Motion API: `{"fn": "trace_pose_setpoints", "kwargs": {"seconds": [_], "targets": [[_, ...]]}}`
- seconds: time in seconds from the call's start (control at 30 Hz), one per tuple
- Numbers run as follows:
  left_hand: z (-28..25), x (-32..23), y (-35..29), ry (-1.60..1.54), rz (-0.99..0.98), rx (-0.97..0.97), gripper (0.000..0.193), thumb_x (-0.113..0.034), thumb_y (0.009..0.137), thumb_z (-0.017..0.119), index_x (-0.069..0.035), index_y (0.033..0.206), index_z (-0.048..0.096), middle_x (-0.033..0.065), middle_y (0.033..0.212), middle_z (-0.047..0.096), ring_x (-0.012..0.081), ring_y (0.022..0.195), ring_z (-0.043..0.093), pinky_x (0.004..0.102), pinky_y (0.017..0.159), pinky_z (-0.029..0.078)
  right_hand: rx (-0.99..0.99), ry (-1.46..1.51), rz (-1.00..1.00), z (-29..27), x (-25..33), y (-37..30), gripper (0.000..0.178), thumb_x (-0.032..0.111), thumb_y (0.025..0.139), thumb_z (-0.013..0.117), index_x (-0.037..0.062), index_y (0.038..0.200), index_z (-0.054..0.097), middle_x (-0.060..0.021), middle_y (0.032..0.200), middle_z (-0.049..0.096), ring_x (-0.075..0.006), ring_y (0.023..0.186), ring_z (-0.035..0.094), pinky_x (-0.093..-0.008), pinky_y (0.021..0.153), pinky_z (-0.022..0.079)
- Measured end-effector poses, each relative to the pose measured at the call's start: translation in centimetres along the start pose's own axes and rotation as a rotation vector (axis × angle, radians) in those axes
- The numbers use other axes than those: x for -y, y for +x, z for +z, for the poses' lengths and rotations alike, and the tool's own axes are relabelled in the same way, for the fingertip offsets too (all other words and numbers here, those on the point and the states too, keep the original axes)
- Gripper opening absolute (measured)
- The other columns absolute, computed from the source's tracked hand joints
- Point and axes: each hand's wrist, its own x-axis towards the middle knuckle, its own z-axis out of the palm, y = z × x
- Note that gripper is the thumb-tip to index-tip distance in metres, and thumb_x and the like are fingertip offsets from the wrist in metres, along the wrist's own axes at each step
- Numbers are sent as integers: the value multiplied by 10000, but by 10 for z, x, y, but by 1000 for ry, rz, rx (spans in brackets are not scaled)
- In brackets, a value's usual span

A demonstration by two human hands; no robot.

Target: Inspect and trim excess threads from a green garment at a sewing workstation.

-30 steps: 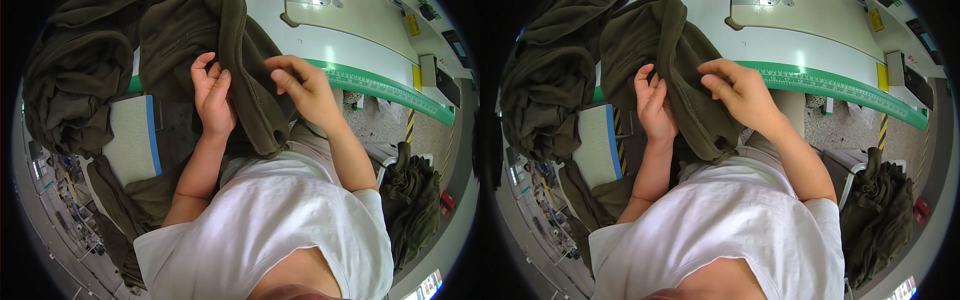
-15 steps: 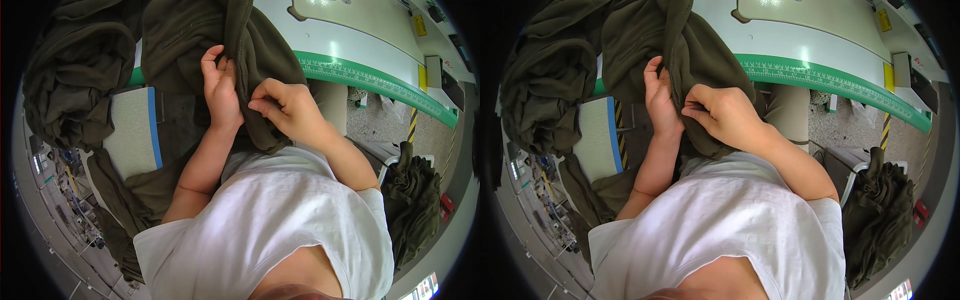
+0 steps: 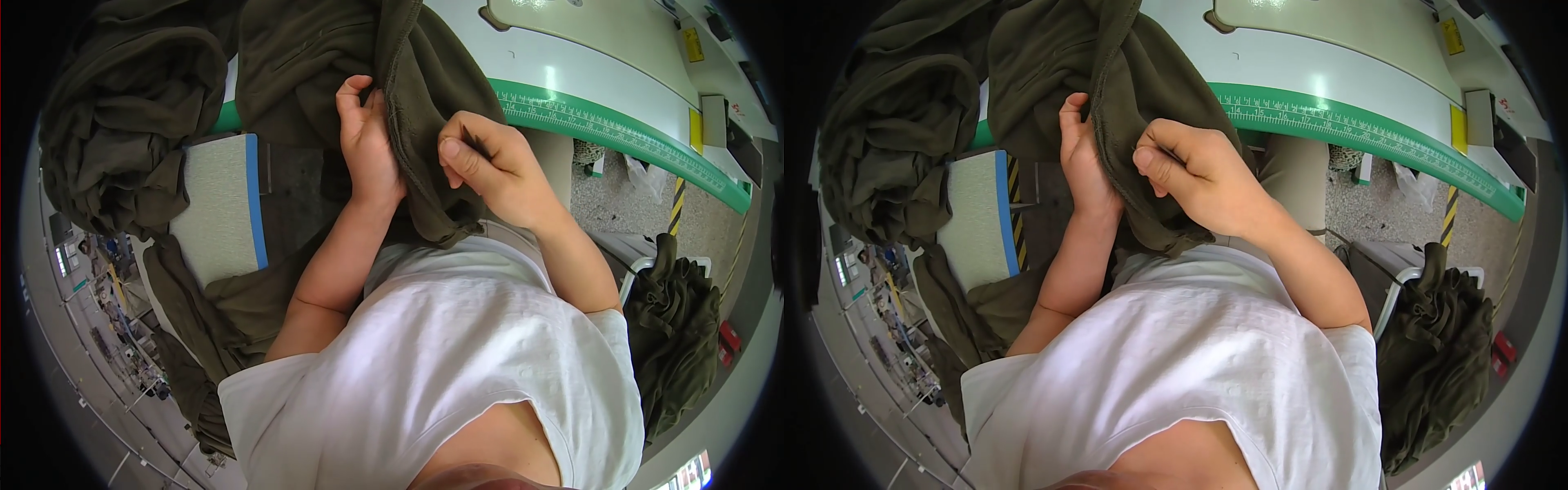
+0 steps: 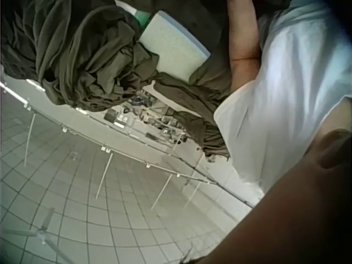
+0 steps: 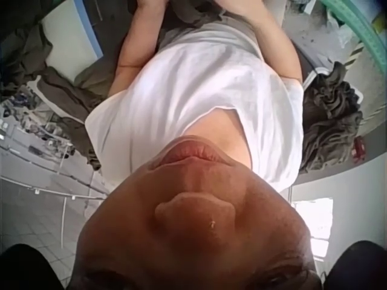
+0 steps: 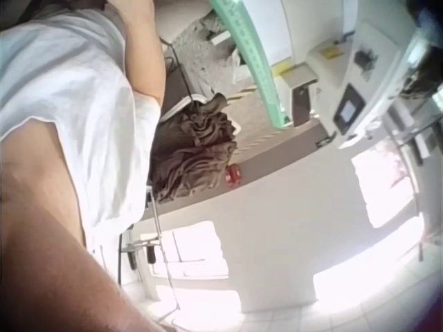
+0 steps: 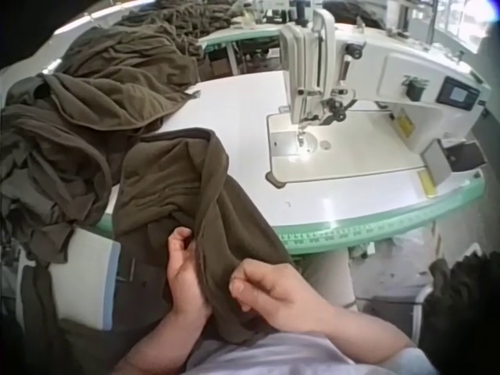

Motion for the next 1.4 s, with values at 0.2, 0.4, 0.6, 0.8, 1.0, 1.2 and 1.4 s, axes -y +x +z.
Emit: {"fn": "trace_pose_setpoints", "kwargs": {"seconds": [0.2, 0.4, 0.6, 0.8, 1.0, 1.2, 1.4], "targets": [[4, 2, -7, -61, 2, 55, 208, -58, 973, 356, -88, 1177, 331, 89, 1045, 549, 115, 881, 539, 248, 752, 465, -213, -302, -146, 7, -5, 12, 124, 125, 918, 551, 20, 853, 537, 1, 668, 519, -75, 578, 446, -215, 529, 383], [9, 7, -7, 52, -14, 28, 212, -62, 975, 345, -94, 1185, 337, 91, 1064, 547, 119, 889, 539, 249, 780, 462, -166, -344, -262, 2, -8, 18, 79, 92, 901, 559, 20, 874, 539, -2, 667, 501, -76, 570, 442, -205, 517, 368], [-4, -6, 1, -106, -130, 63, 237, -40, 964, 354, -81, 1196, 336, 79, 1056, 547, 122, 897, 541, 250, 812, 461, -419, 245, -239, -84, 14, -29, 208, 142, 909, 532, 74, 754, 412, 11, 598, 362, -68, 484, 262, -212, 439, 203], [-6, -10, 6, -39, -128, 129, 244, -84, 942, 421, -51, 1177, 364, 72, 1051, 523, 133, 893, 540, 246, 800, 464, -1287, -1471, -278, -230, 10, -164, 285, 122, 864, 634, 20, 1124, 577, -14, 770, 587, -71, 633, 487, -192, 546, 363], [8, -22, 6, 555, 209, 178, 394, -153, 852, 607, -25, 1168, 410, 89, 1077, 491, 141, 906, 520, 243, 784, 457, -1355, -791, -88, -202, 24, -178, 325, 196, 946, 513, 43, 1231, 545, -15, 846, 626, -62, 702, 496, -209, 612, 393], [9, -34, 27, 1129, 386, 128, 480, -145, 806, 654, -3, 1204, 426, 99, 1047, 509, 126, 869, 516, 244, 721, 450, -716, -486, -30, -111, 18, -73, 261, 191, 970, 453, 38, 1112, 609, -2, 790, 610, -46, 645, 470, -197, 561, 358], [26, -22, 100, 880, 177, 162, 465, -106, 801, 637, 33, 1211, 468, 83, 976, 572, 118, 795, 534, 233, 682, 437, -456, -520, -117, -55, 2, 69, 223, 161, 900, 568, -11, 1034, 614, -20, 724, 594, -69, 655, 502, -213, 571, 390]]}}
